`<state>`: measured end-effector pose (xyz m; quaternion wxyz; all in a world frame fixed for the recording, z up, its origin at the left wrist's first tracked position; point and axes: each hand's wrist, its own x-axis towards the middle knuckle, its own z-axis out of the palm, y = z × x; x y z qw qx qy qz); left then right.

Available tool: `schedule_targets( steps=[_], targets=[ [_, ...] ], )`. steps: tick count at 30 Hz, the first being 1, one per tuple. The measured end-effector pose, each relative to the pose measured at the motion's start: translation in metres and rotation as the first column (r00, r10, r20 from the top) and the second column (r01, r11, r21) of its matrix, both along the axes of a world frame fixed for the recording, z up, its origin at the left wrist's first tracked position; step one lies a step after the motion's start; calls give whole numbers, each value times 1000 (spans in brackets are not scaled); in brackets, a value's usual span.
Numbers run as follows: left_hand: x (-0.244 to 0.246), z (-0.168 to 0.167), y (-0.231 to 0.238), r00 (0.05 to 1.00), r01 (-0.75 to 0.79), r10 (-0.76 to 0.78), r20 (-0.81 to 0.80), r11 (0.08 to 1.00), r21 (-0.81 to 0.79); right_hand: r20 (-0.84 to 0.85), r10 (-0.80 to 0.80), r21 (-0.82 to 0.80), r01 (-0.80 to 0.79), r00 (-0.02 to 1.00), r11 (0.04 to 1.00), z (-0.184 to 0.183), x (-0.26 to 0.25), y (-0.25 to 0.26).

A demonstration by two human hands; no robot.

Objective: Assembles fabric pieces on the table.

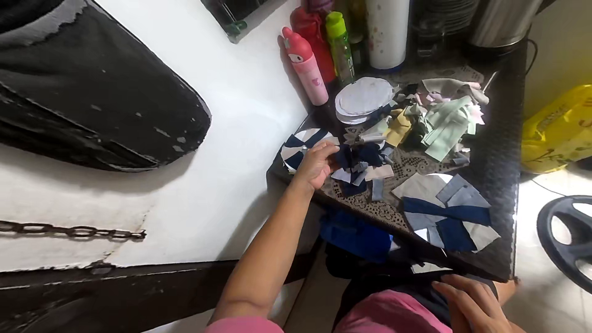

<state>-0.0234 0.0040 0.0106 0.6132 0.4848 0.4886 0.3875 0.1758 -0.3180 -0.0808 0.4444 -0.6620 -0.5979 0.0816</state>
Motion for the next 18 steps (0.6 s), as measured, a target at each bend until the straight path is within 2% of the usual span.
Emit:
schedule_targets(
  steps=[2,7,10,12,15,18],
  targets=[
    [4,5,-10,997,50,-46,62,996,-70,-8,-3,1,3,1000,1000,1,-1,3],
    [23,5,-62,956,293,-289,43,945,-146,-86,-19,34,22,996,999,10,-8,26],
    [35,-8,-115,836,541,-548,-41,833,-116,-181,-79,-11,78,980,997,18,-15,36],
    [37,-22,-145,752,653,-659,-30,750,-104,-259,-108,-117,80,960,990,19,-20,34],
    [36,-35,-167,713,695,-701,13,704,-146,-498,-119,-254,-13,859,967,15,-19,24],
    [35,-49,-176,742,659,-670,28,721,-214,-659,-172,-324,-70,732,943,14,-14,15]
  ],
)
